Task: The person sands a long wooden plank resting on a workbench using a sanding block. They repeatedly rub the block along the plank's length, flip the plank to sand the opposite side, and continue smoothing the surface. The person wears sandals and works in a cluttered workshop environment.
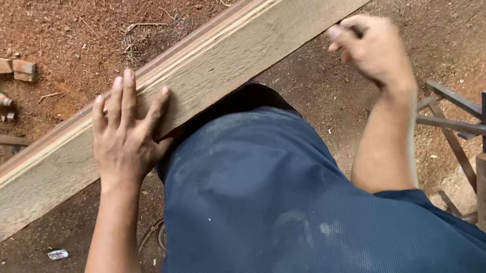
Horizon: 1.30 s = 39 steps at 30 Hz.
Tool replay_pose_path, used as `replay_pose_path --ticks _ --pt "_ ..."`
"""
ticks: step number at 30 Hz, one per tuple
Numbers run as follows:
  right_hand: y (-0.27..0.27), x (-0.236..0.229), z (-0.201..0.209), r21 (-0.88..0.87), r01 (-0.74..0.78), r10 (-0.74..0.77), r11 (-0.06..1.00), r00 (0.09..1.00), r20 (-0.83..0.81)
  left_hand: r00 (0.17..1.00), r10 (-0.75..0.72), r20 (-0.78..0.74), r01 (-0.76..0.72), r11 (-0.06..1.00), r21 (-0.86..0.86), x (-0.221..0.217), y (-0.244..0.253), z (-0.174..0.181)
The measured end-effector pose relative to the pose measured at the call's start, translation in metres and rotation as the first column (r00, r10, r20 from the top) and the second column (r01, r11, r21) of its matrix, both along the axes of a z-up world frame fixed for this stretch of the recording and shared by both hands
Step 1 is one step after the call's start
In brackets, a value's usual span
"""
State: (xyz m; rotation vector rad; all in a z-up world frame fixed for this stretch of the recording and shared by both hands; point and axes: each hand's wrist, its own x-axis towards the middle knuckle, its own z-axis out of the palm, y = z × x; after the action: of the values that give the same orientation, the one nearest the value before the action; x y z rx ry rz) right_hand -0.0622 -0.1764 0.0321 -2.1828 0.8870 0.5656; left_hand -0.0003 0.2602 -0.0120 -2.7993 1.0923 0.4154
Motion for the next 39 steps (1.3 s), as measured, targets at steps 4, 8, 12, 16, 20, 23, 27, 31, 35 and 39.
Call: replay_pose_path --ticks 4,8,12,16,20,23,27,31,35,39 --pt "-0.008 -0.001 -0.004 0.472 -0.031 -0.396 0.881 0.498 0.771 1.000 0.025 -0.001 -0.025 0.994 -0.104 0.001 0.001 -0.001" --pt "0.018 0.023 -0.067 0.162 0.065 -0.173 0.985 0.221 0.960 0.998 0.058 -0.003 -0.058 0.984 -0.168 0.003 -0.001 0.002" --pt "0.054 0.006 -0.121 -0.233 0.014 0.192 0.972 0.521 0.832 0.997 0.077 0.019 -0.074 0.988 -0.137 0.000 -0.002 0.007" --pt "0.026 0.007 -0.135 0.318 0.015 -0.298 0.948 0.389 0.872 0.995 0.094 0.015 -0.089 0.978 -0.189 0.003 -0.006 0.009" --pt "-0.006 0.010 -0.099 0.645 0.149 -0.643 0.749 0.395 0.656 0.995 0.103 0.012 -0.096 0.961 -0.258 0.004 -0.004 0.008" --pt "-0.008 0.004 -0.081 0.746 0.291 -0.781 0.599 0.416 0.465 0.993 0.118 -0.019 -0.118 0.951 -0.286 0.002 -0.002 0.008" --pt "-0.029 -0.008 -0.091 0.479 0.195 -0.516 0.856 0.390 0.763 0.993 0.120 -0.014 -0.119 0.949 -0.293 0.004 -0.005 0.007" --pt "-0.052 0.012 -0.094 -0.332 0.336 0.240 0.881 0.286 0.928 0.994 0.111 -0.022 -0.113 0.958 -0.262 0.004 -0.005 0.007" --pt "0.043 0.027 -0.105 -0.767 0.182 0.635 0.615 0.463 0.619 0.989 0.137 -0.050 -0.145 0.922 -0.360 0.003 -0.004 0.008" --pt "0.158 0.015 -0.092 -0.363 -0.221 0.414 0.905 0.656 0.632 0.987 0.157 -0.038 -0.160 0.917 -0.367 0.004 -0.002 0.002"
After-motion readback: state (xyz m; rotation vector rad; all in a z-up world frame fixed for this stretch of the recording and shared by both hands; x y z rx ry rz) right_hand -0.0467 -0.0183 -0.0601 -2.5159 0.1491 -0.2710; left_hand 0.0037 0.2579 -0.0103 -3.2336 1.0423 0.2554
